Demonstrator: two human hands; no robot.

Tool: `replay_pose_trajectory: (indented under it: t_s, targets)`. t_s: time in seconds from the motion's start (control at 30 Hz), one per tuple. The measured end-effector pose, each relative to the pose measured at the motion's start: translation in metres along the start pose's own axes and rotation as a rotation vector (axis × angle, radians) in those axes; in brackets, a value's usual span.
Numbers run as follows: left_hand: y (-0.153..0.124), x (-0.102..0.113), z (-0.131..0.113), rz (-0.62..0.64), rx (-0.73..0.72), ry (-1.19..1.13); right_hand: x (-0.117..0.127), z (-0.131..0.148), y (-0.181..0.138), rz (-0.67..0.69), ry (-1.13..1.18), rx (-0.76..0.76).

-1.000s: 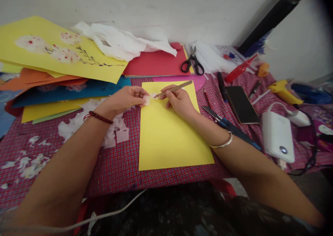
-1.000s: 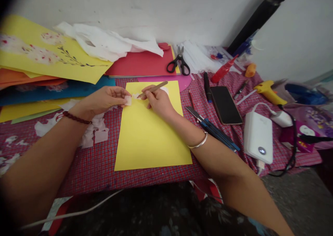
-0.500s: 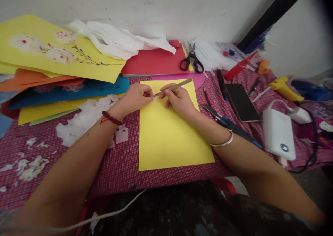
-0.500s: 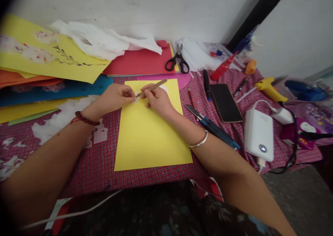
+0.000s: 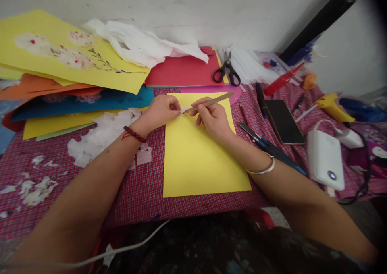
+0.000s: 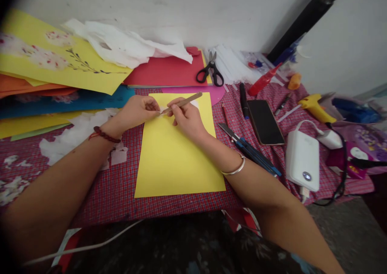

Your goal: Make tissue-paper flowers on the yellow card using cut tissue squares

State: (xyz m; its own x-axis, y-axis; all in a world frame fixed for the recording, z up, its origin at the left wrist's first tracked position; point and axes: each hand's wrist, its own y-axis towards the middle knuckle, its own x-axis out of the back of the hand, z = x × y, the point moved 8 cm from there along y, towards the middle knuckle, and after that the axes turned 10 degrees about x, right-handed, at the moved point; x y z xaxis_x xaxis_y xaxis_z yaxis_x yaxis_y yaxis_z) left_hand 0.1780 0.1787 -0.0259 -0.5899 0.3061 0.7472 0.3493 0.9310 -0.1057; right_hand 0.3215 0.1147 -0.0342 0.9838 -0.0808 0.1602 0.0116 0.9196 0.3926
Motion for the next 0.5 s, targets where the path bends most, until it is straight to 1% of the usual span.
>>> replay_pose_trajectory:
  t_s: [0.1,0.23,0.3,0.37,0.47,0.5]
  targets:
    - [0.000,0.001,0.000,0.009,0.003,-0.014,-0.004,-0.002,0.000,0.042,-0.029,0.018]
    - [0.000,0.001,0.001,0.032,0.013,-0.048,-0.007,-0.004,-0.001,0.086,-0.087,0.005]
    - [0.000,0.001,0.001,0.037,0.018,-0.058,-0.007,-0.002,-0.001,0.091,-0.091,0.013]
    - [0.000,0.001,0.002,0.028,0.027,-0.064,-0.004,0.004,-0.002,0.045,-0.076,0.040]
    - [0.001,0.001,0.003,0.005,0.031,-0.070,0.006,0.011,-0.004,-0.067,-0.064,0.061]
    - [0.001,0.001,0.002,0.004,0.028,-0.071,0.006,0.011,-0.005,-0.077,-0.066,0.056]
